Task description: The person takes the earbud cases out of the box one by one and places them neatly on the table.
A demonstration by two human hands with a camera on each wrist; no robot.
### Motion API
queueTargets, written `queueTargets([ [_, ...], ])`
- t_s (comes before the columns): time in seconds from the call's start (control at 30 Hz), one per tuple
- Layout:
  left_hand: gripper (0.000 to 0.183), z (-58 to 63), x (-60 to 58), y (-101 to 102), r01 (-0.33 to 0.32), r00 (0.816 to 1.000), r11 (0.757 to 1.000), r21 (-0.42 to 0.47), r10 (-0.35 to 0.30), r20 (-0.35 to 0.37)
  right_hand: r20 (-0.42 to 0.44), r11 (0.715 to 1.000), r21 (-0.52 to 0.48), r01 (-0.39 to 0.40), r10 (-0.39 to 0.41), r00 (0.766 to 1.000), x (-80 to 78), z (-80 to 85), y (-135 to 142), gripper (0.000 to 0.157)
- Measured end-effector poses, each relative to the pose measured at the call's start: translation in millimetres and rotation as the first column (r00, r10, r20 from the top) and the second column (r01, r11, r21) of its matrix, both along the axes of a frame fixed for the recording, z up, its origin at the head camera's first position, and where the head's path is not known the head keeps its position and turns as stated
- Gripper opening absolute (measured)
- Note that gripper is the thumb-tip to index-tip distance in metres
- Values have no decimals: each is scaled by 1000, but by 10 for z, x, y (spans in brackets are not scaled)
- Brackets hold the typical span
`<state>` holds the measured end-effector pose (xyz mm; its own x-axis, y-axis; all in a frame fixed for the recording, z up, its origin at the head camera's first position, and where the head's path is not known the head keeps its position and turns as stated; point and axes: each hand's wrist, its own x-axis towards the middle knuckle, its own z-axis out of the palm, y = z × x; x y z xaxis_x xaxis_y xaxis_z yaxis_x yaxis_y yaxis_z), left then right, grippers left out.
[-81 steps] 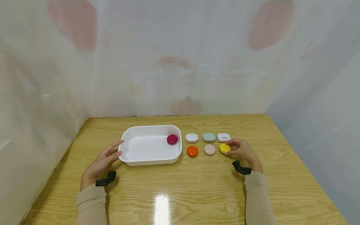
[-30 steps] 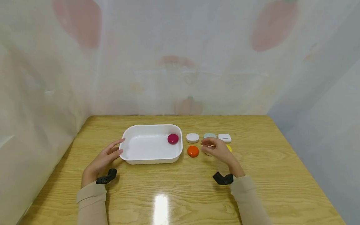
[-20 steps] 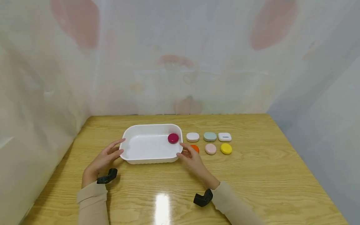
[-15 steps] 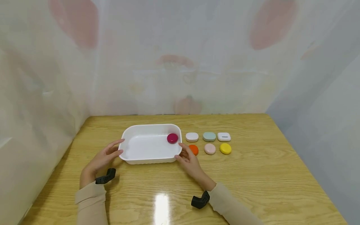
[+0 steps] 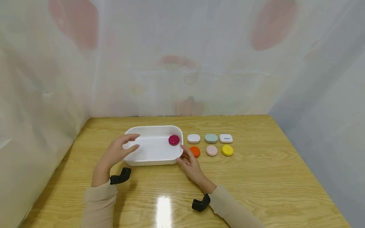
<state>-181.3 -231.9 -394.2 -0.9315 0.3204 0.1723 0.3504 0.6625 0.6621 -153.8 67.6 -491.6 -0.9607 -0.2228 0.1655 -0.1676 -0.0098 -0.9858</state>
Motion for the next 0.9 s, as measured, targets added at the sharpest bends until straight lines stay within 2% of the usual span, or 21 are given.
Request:
queueTargets([
  [0.13, 41, -30, -155, 354, 136, 989, 990, 27, -137, 48, 2, 1000, -11, -12, 12, 1000, 16, 21, 2, 62],
  [0.33, 42, -146, -379, 662, 216, 967, 974, 72, -224, 126, -7, 1000, 1, -20, 20, 1000, 22, 11, -2, 63],
  [0.43, 44, -214, -487, 761, 226, 962, 971, 78, -235, 138, -9, 1000, 10, -9, 9, 1000, 27, 11, -5, 64],
  [0.63, 44, -326, -661, 957, 189, 965, 979, 71, -199, 174, -28, 999, 21, -25, 26, 999, 25, -35, -3, 63],
  [0.8, 46, -204, -768, 1081, 187, 963, 982, -34, -177, 205, -59, 999, 32, -39, 41, 997, 18, -51, -4, 64],
  [0.9, 46, -126, -850, 1133, 213, 958, 969, -125, -182, 221, -64, 999, 28, -32, 33, 997, 14, -40, -7, 63],
])
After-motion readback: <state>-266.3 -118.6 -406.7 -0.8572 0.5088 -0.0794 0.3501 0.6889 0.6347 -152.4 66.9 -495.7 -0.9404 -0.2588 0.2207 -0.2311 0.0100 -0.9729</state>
